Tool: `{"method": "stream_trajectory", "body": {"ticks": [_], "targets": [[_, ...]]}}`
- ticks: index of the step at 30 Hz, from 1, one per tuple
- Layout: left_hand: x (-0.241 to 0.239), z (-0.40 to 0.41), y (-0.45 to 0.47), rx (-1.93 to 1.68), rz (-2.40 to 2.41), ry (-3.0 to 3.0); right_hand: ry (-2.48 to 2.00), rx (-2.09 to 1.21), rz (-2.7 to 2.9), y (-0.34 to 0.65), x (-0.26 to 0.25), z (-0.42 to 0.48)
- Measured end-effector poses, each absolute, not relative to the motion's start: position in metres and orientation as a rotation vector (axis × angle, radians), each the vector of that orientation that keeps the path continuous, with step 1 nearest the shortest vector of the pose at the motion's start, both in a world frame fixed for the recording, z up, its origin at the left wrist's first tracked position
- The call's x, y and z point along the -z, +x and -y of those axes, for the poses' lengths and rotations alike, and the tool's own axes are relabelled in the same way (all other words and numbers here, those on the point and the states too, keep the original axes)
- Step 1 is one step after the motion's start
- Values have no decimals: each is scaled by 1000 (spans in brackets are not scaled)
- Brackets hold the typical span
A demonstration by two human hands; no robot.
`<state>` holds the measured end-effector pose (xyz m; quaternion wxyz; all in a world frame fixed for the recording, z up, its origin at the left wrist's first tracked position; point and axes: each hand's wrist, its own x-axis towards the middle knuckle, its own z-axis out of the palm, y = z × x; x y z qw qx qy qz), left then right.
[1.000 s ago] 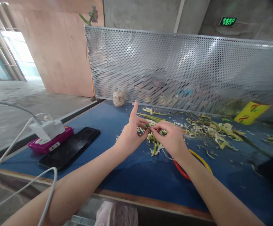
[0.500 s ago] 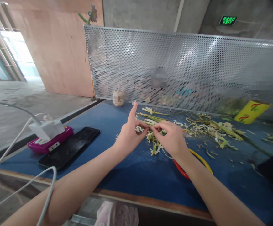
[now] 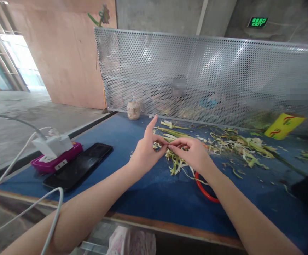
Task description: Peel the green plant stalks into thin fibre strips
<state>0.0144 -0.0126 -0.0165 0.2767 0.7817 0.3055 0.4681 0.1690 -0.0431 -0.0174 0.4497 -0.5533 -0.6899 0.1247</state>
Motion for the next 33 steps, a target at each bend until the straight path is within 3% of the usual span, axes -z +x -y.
{"method": "stream_trajectory", "body": {"ticks": [16, 33], "targets": [[17, 2, 22, -1170, -712, 1450, -1222, 79, 1657, 163, 23, 43], [16, -1, 16, -1193, -692, 1490, -1288, 206, 1754, 170, 23, 41]]}}
